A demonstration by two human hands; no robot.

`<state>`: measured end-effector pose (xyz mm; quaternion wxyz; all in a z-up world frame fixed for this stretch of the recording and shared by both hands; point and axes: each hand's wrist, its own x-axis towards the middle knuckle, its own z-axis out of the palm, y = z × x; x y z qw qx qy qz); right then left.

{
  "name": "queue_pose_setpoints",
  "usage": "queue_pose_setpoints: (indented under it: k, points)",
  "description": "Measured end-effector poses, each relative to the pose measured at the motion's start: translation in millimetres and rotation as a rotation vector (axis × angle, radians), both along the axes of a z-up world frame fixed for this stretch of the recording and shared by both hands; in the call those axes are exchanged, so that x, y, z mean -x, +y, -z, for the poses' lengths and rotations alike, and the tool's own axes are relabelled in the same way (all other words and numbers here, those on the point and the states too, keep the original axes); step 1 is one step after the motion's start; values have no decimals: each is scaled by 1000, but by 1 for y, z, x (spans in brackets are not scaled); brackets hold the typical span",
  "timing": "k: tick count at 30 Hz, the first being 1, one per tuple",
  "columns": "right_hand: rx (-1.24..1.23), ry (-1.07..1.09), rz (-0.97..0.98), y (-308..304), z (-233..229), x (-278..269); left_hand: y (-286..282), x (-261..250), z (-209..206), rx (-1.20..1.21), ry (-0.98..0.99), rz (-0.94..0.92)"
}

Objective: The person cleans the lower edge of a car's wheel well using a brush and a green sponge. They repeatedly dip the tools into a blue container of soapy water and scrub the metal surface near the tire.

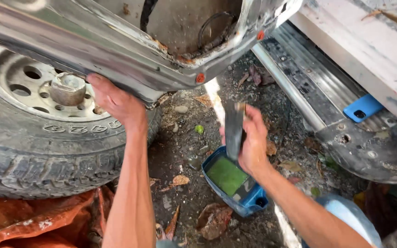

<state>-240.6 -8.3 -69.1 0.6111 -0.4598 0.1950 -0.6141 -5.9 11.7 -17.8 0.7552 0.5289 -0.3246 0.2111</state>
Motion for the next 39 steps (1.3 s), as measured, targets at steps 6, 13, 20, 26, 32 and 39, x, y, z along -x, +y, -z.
queue_pose_setpoints:
  k: [6, 13, 20, 26, 32, 39]
  points:
    - [-110, 913, -356, -5, 154, 33, 41, 119, 121, -373, 70, -94]
    - [320, 1846, -535, 0, 363, 50, 10, 181, 276, -1524, -251, 639]
    - [-121, 1796, -390, -1, 373, 38, -57, 98, 567, -2048, -1021, 964]
    - [470, 2166, -794, -14, 246, 25, -22, 154, 291, -1719, 93, 701]
    - [300, 1769, -468, -34, 81, 46, 24, 140, 161, -1027, 197, 99]
    - [-480, 786, -513, 1, 20, 23, 45, 147, 180, -670, 1075, 307]
